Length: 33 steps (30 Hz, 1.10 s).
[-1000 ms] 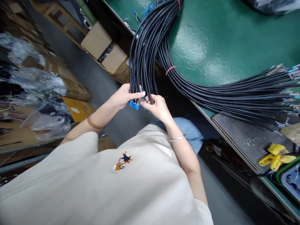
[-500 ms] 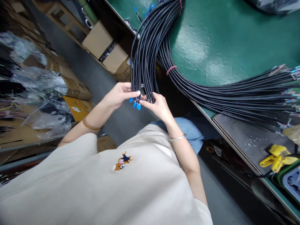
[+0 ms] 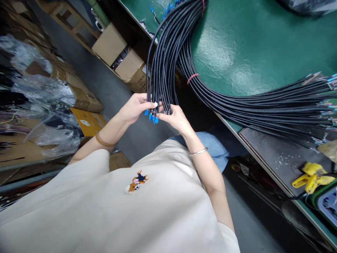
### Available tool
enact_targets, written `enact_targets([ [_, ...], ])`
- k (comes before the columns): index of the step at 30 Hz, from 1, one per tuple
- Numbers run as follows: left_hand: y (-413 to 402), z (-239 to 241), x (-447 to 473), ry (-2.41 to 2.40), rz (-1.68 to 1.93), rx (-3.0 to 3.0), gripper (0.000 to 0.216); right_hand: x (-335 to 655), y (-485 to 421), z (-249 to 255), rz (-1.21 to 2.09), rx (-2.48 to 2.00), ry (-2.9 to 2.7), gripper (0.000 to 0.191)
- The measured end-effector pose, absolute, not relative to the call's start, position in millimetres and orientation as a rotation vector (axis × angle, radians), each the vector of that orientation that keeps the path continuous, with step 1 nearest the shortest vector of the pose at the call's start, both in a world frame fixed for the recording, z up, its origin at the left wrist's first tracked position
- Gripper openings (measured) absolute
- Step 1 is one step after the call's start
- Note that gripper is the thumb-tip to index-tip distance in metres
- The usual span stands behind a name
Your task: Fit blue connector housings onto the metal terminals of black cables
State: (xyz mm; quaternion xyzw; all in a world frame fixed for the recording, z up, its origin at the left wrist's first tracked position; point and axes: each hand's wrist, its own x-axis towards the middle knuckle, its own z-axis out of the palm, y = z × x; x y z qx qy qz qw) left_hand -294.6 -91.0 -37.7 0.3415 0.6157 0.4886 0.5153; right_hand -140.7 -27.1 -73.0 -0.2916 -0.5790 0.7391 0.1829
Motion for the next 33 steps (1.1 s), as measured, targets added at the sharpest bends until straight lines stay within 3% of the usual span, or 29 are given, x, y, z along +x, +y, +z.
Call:
enact_targets([
  [7,-91,-37,-295,1.49,1.167,0.777,0.016,-138,-25,-78,2.008,-0.874,-1.679,0.02],
  [11,-94,-32,-301,1.497,1.107,0.677,0.035,-131,-20,-87,1.866,-0.933,-1.761,0.017],
  [15,-95,-31,-306,1.457,1.07,0.69,0.031,-131,-22,-84,1.9,-0.871,-1.746,0.022],
  [21,-94,-38,-305,1.414,1.055,0.788,0.022,-141,-28,-70,2.087,-0.837,-1.568,0.044],
  [33,-95,-43,-304,1.508,1.078,0.845,0.031,-141,-24,-82,2.011,-0.89,-1.581,0.026],
])
